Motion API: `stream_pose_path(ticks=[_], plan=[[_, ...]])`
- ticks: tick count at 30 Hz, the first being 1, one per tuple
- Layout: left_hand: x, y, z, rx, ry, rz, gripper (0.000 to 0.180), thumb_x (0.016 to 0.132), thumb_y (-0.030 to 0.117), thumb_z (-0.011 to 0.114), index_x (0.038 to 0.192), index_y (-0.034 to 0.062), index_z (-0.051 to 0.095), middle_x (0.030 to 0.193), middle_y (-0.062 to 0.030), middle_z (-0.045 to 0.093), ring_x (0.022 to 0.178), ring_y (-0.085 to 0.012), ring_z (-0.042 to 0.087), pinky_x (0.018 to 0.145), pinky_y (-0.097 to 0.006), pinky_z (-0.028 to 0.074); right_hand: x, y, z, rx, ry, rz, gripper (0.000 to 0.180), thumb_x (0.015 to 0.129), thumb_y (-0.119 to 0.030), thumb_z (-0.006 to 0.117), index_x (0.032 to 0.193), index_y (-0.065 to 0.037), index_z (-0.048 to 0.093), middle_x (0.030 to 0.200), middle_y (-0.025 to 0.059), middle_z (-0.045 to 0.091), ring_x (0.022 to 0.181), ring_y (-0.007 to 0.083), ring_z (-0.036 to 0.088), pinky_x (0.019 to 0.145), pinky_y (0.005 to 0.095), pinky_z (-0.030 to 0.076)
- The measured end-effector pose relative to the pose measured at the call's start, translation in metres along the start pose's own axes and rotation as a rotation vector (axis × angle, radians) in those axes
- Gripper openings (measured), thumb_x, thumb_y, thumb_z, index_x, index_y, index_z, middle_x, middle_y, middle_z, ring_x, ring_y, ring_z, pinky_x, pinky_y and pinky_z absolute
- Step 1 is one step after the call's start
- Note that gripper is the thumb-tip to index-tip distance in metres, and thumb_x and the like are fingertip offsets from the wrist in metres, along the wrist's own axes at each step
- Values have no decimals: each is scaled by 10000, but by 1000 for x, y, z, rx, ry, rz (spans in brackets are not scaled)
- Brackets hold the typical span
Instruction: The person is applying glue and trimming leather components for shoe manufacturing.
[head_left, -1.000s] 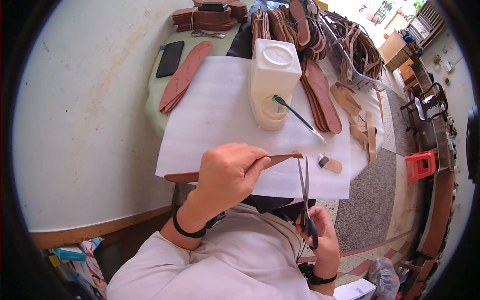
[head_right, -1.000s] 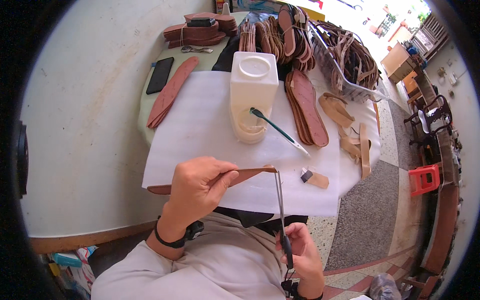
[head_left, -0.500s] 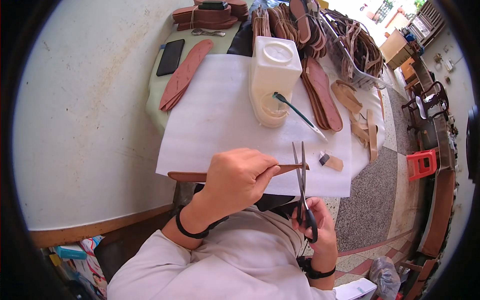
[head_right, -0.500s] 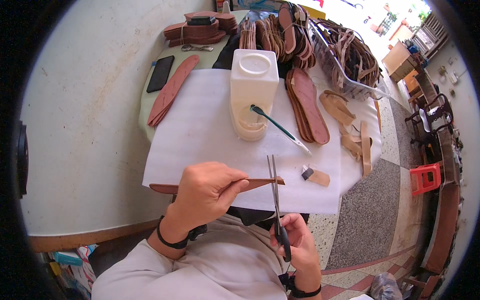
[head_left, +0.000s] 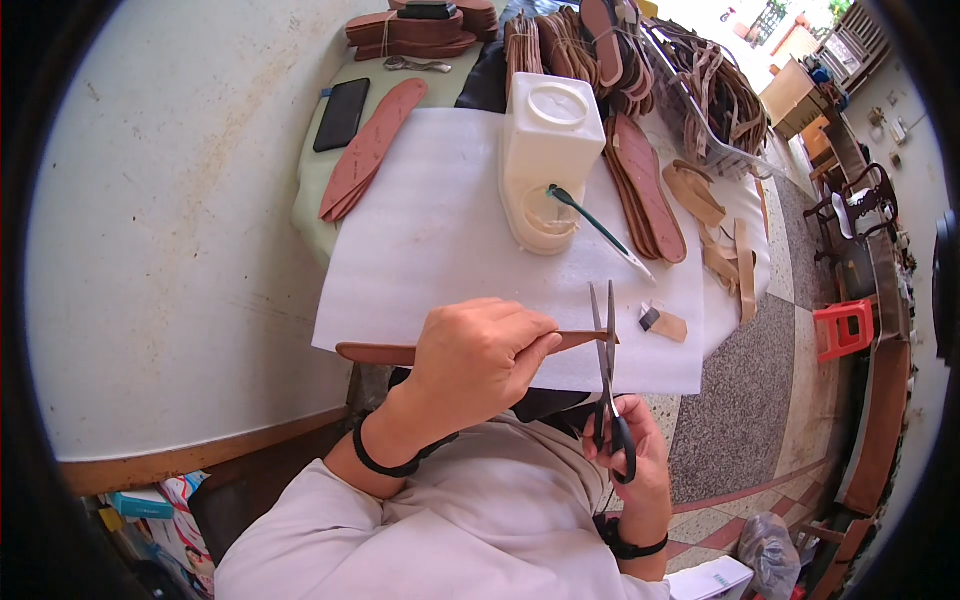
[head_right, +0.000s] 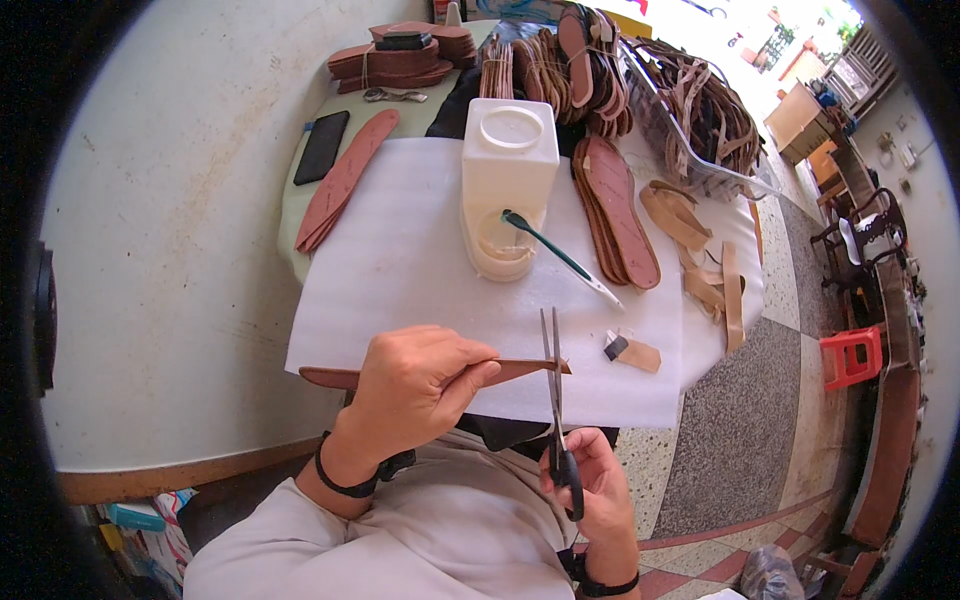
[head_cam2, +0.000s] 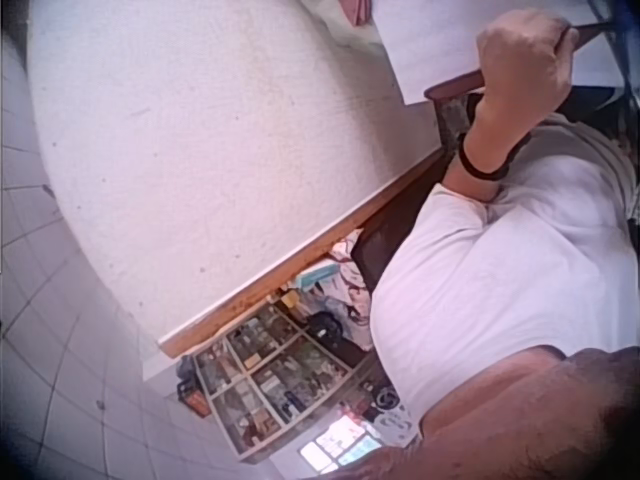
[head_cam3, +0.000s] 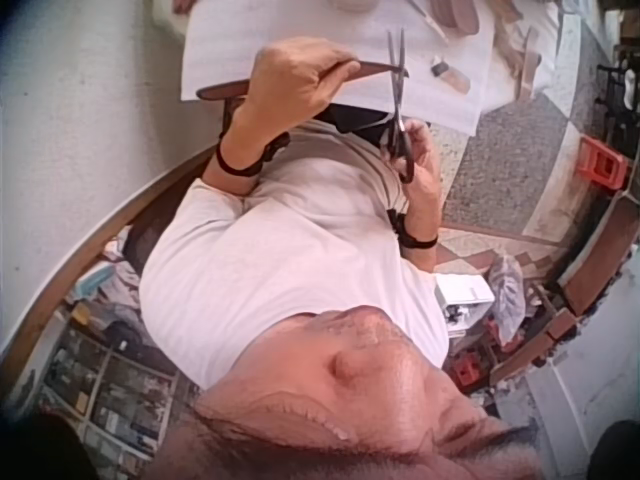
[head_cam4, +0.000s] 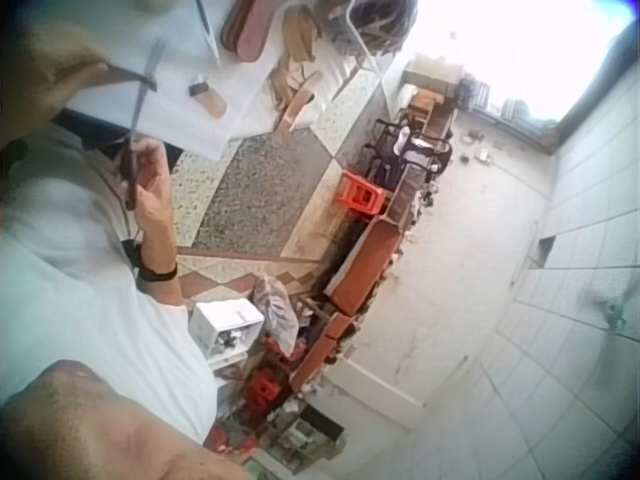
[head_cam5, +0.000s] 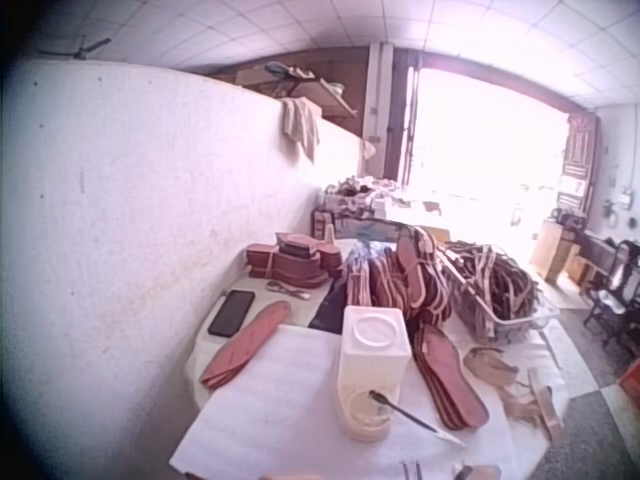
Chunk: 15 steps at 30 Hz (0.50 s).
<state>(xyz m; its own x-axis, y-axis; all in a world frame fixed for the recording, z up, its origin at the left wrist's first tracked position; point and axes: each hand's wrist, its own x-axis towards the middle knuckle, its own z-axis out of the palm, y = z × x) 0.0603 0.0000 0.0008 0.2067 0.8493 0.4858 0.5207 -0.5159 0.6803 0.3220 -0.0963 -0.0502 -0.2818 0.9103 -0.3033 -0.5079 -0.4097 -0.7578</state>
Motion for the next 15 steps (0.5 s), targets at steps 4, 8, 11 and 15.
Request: stream_pose_path(ticks=[4, 8, 11, 15], plan=[[0, -1, 1, 3, 3, 2, 49, 856, 68, 812, 884, 42, 782, 749, -117, 728, 650, -298, 680, 598, -384, 528, 0, 0, 2, 35, 7, 18, 562, 738, 29, 814, 1200, -57, 506, 1054, 146, 681, 841, 216, 673, 740, 329, 525], [-1, -1, 1, 7, 4, 4, 55, 852, 70, 816, 886, 42, 783, 749, -114, 729, 649, -296, 678, 598, -386, 528, 0, -1, 5, 84, 0, 37, 614, 754, -107, 918, 1207, -56, 507, 1040, 158, 680, 815, 220, 666, 716, 322, 517], [0, -1, 1, 5, -3, 8, 59, 850, 73, 821, 889, 47, 785, 744, -110, 727, 646, -294, 674, 594, -388, 524, -1, 1, 4, 80, -22, 22, 757, 729, -355, 1002, 1212, -50, 506, 1026, 166, 677, 808, 217, 659, 701, 308, 517], [0, -2, 1, 6, 3, 26, 62, 849, 77, 825, 891, 55, 785, 734, -106, 718, 636, -289, 663, 582, -387, 514, -2, -7, 13, 5, 18, 51, 869, 674, -529, 992, 1207, -39, 511, 1017, 170, 677, 803, 212, 654, 683, 294, 511]])
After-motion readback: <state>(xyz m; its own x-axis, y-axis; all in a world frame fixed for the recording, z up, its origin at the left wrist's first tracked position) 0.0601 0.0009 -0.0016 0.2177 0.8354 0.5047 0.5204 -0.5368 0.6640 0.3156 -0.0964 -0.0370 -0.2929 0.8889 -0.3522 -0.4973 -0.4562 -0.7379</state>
